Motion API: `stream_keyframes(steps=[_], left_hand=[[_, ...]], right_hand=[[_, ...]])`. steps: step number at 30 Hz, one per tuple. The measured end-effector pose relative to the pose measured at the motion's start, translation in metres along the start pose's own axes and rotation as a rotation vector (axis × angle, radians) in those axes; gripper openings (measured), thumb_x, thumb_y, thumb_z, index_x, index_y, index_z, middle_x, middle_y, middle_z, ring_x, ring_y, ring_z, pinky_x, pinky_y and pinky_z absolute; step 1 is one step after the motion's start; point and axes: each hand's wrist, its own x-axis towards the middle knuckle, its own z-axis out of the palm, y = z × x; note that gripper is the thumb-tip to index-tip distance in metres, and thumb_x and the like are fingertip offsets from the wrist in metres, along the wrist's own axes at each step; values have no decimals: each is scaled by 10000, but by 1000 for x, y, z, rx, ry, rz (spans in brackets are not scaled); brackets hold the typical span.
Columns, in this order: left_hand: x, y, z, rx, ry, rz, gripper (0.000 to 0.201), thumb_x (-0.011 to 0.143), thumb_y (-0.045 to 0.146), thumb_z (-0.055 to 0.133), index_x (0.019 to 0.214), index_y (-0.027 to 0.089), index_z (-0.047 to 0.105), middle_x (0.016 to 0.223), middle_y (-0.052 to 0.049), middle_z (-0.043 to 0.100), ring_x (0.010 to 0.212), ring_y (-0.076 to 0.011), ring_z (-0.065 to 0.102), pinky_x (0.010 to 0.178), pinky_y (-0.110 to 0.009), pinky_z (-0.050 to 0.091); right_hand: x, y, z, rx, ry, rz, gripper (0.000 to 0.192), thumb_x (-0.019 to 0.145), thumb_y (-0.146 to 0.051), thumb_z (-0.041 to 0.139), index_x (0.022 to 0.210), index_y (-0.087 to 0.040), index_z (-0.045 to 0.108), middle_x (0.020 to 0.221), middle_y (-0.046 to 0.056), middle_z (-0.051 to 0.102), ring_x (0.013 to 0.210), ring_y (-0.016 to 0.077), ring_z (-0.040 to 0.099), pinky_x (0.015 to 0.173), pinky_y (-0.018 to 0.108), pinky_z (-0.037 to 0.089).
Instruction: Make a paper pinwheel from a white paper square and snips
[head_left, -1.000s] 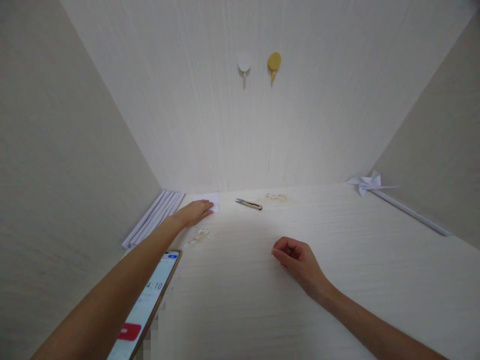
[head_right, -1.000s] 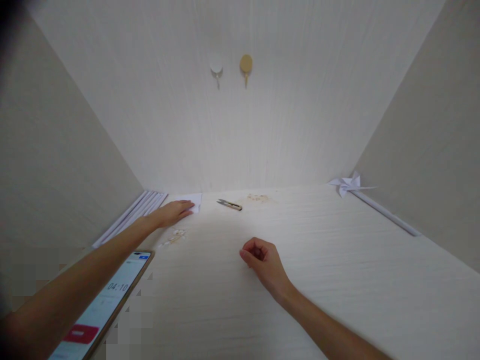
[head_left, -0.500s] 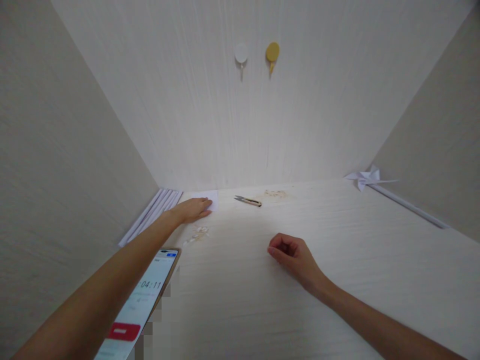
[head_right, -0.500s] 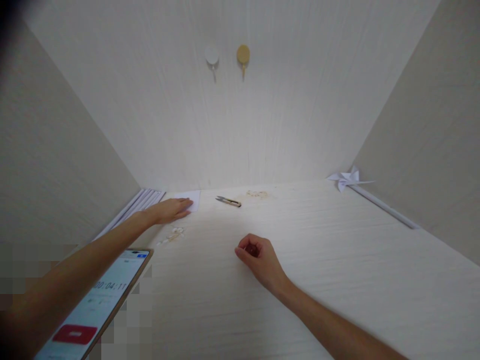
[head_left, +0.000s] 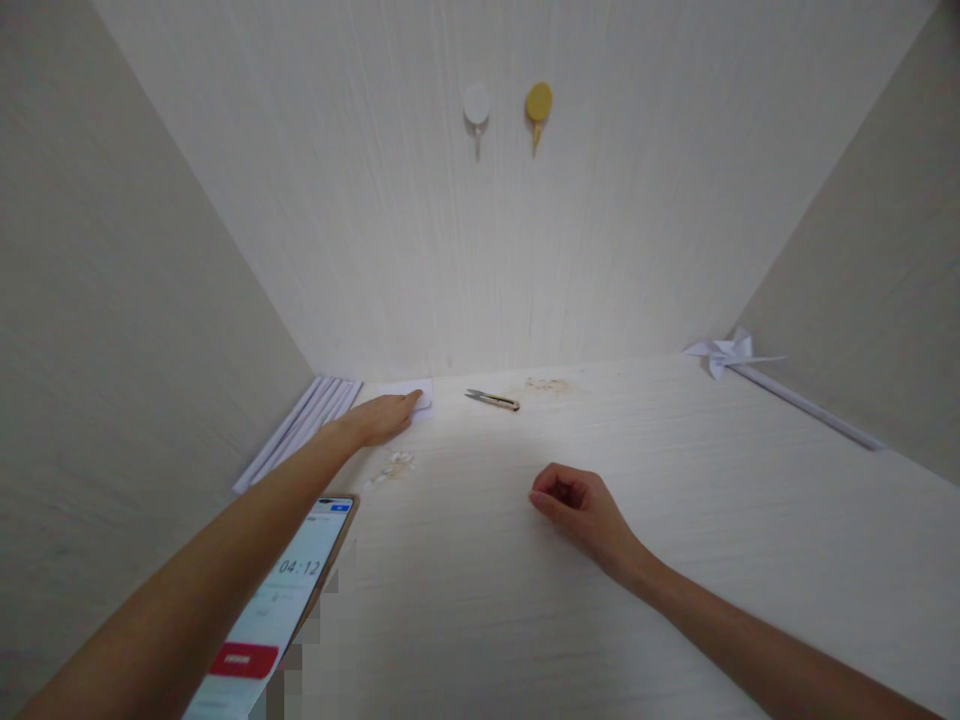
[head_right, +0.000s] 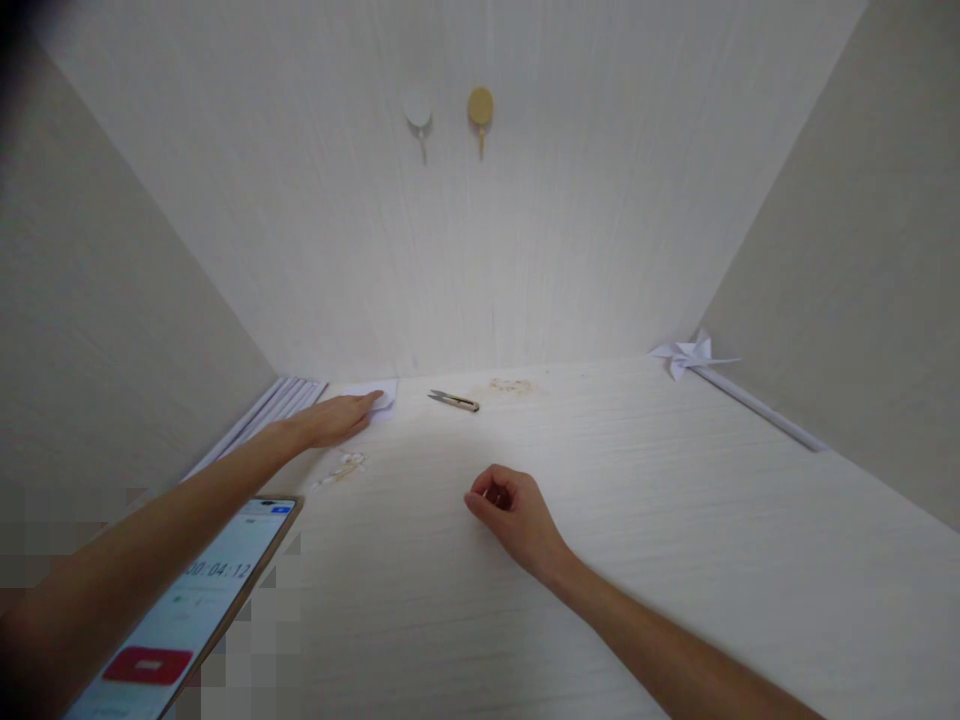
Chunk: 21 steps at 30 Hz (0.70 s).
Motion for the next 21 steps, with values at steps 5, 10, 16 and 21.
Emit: stream_keyframes(steps=[5,10,16,21], left_hand=[[-1,4,4,0,99,-120,371,770,120,308,1096,78,480,1010,-158,621,929,-205,581,794,-283,407],[-6,12,-18,-11,256,-260,346,794,115,240,926,109,559,944,-154,628,886,-218,582,733,-301,413],[-26,51,-64,-500,663,-383,374,791,346,336,617,111,569,616,-71,582,628,-180,539,576,-268,384],[-57,110,-60,-1284,640,-333,337,693,442,463,616,122,536,526,2,500,460,-99,431,415,-208,297]], right_hand=[[0,0,-1,-38,1,3,154,646,-295,540,590,-159,495,498,-42,397,460,74,333,438,224,232],[-2,1,-2,-62,2,-27,139,655,-286,534,603,-160,507,491,-46,396,453,70,325,431,218,230],[-5,-7,-3,1,-9,-191,105,626,-251,556,569,-167,525,631,8,526,533,92,409,459,225,287],[-10,-17,-11,107,119,-193,104,585,-227,591,536,-166,523,664,4,555,510,77,413,458,220,298]])
